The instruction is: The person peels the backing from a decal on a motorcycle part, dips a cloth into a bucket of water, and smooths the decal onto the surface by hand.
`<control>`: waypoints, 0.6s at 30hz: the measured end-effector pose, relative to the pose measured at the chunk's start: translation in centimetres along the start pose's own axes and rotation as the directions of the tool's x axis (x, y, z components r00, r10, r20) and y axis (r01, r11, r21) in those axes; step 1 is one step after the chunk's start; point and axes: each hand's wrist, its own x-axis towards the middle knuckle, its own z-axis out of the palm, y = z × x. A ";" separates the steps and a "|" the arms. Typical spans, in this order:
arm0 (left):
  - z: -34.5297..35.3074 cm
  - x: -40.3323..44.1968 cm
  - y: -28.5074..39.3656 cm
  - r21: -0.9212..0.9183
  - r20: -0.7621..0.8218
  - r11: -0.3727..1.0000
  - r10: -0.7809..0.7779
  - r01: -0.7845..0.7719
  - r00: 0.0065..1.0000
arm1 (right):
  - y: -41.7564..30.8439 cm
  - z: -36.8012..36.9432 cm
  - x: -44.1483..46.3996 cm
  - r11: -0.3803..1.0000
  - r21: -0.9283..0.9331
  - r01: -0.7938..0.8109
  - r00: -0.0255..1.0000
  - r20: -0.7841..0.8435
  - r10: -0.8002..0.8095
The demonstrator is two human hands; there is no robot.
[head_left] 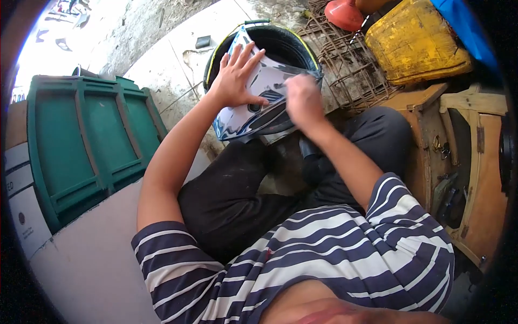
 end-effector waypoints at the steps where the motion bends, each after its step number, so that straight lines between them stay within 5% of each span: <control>1: 0.0 0.1 0.1 -0.003 0.011 1.000 -0.010 0.010 1.000 | -1.6 0.1 -0.8 0.988 0.094 0.121 0.992 0.016 -0.123; 2: 0.1 0.3 0.3 -0.008 0.004 1.000 -0.007 0.007 1.000 | -2.3 0.0 -1.4 0.974 0.207 0.093 0.993 0.058 -0.107; 6: 0.2 -0.1 0.3 0.002 -0.001 1.000 -0.002 0.002 1.000 | 2.1 -1.6 1.8 0.982 0.023 -0.186 0.978 -0.089 0.188; 8: -0.1 0.1 0.2 -0.004 -0.028 1.000 0.018 -0.018 0.999 | 1.4 -1.2 1.8 0.983 0.054 -0.176 0.979 -0.099 0.180; 11: -0.4 0.2 0.4 -0.003 0.004 1.000 -0.008 0.008 1.000 | -1.2 0.1 0.3 0.983 0.156 0.099 0.994 -0.055 -0.091; 14: 0.1 0.1 0.1 0.003 -0.003 1.000 -0.003 0.003 1.000 | 1.6 -1.0 2.2 0.988 0.076 -0.133 0.984 -0.106 0.140; 16: 0.2 0.0 0.1 0.011 -0.035 1.000 0.014 -0.014 0.999 | 2.6 -1.2 2.8 0.990 0.075 -0.121 0.974 -0.184 0.133; 18: -0.2 0.1 0.2 -0.002 -0.008 1.000 0.003 -0.003 1.000 | 0.8 -0.4 1.9 0.996 0.061 0.065 0.985 -0.165 -0.054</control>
